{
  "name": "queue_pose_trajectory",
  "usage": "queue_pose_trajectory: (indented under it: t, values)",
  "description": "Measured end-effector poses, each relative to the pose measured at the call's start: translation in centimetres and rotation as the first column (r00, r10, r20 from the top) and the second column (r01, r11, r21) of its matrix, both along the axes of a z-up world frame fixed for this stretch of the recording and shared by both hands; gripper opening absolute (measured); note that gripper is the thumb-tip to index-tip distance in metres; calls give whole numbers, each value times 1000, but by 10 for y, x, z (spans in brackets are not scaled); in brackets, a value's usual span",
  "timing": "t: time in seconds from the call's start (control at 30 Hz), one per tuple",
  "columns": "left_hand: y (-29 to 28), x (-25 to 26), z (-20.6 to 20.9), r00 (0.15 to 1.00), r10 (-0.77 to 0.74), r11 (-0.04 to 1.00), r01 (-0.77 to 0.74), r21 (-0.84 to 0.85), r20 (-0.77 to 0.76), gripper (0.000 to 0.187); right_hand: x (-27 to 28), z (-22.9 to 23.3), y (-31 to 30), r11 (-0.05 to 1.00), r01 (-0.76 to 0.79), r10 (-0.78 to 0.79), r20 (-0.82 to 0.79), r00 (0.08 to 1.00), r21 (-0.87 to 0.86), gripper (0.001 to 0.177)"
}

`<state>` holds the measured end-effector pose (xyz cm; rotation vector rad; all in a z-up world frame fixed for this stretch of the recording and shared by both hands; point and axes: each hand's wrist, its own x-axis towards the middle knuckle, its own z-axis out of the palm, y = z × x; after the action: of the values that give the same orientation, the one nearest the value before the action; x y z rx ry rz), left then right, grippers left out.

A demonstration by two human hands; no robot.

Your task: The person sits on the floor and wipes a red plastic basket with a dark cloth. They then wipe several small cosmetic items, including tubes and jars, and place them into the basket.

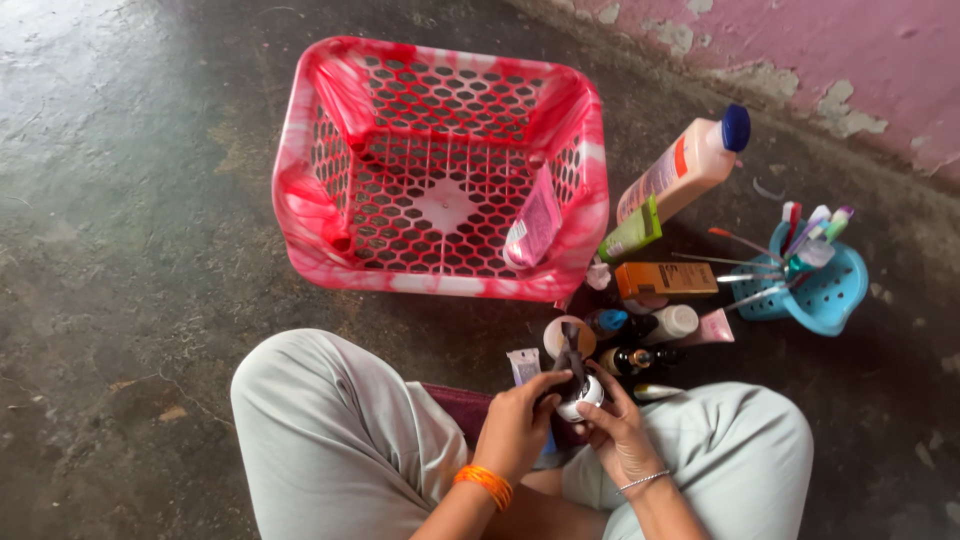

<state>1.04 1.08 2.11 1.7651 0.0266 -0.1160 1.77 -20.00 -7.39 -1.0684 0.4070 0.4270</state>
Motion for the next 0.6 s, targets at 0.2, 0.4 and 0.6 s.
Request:
queue_pose_trajectory:
  t: [0.2, 0.4, 0.6]
  values:
    - [1, 1, -16, 975, 84, 995, -92, -28, -203, 28, 29, 21, 23, 944, 31, 0, 94, 996, -329, 59]
    - [-2, 14, -73, 884, 276, 900, -376, -222, -377, 28, 72, 95, 78, 758, -59, 420, 418, 805, -649, 57]
    - [-5, 14, -83, 846, 297, 856, -442, -269, -443, 29, 142, 134, 145, 412, 109, 726, 398, 561, -905, 69]
